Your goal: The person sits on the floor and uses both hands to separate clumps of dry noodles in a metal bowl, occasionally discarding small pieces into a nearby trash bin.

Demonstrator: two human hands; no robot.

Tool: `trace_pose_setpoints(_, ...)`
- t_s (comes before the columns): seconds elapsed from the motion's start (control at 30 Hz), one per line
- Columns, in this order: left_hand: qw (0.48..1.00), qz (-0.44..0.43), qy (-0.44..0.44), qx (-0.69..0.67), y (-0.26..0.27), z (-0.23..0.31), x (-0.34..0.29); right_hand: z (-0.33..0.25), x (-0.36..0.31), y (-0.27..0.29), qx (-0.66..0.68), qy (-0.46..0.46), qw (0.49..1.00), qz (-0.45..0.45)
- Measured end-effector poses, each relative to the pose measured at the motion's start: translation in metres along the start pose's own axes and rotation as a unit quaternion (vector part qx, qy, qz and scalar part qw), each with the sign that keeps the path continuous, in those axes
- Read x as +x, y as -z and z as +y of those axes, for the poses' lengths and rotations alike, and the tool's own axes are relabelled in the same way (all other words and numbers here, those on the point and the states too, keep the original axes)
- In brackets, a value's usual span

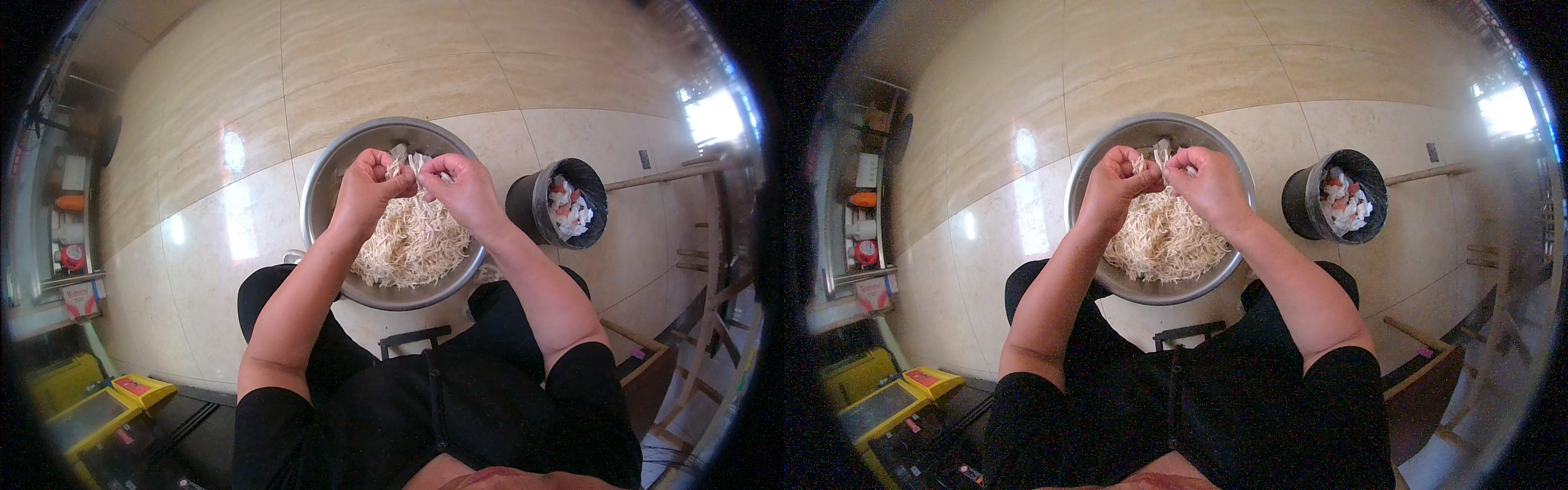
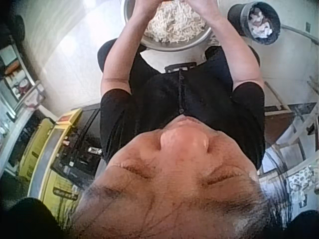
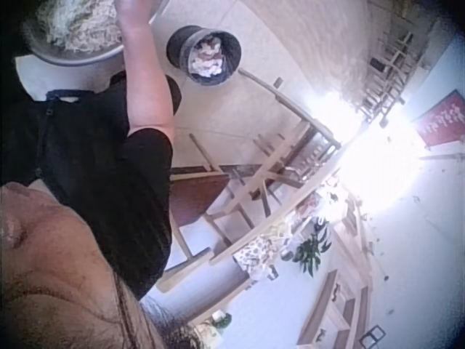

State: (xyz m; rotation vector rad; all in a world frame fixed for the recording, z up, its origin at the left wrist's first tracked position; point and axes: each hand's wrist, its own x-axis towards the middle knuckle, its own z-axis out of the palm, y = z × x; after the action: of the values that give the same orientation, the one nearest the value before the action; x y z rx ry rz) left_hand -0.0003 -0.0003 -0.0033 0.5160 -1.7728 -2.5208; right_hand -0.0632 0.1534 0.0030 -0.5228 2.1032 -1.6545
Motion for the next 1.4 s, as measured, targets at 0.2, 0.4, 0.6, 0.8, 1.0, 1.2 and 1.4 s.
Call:
trace_pose_setpoints(0.2,1.000,0.001,-0.006,0.019,0.000,-0.001,0.000,-0.004,-0.003,0.001,-0.053,-0.001,0.999,-0.013)
trace_pose_setpoints(0.4,1.000,-0.005,-0.001,0.018,-0.002,-0.001,0.000,-0.004,-0.004,0.004,-0.103,0.003,0.994,-0.022)
trace_pose_setpoints(0.6,0.999,0.026,-0.011,0.028,0.005,0.002,0.002,-0.015,0.001,0.016,-0.061,-0.045,0.997,0.014)
trace_pose_setpoints(0.8,0.999,0.045,-0.012,0.017,0.005,0.001,0.004,-0.012,0.001,0.014,-0.035,-0.047,0.998,0.036)
trace_pose_setpoints(1.0,0.999,0.028,0.011,-0.032,0.007,0.003,0.002,-0.007,0.006,0.020,-0.039,-0.019,0.997,0.067)
trace_pose_setpoints(1.2,0.990,-0.033,0.052,-0.123,-0.004,0.007,0.001,0.000,0.000,0.007,-0.092,0.067,0.993,0.026)
trace_pose_setpoints(1.4,0.999,-0.034,0.014,0.018,-0.006,-0.003,-0.001,-0.007,-0.002,0.003,-0.139,0.070,0.988,0.001)
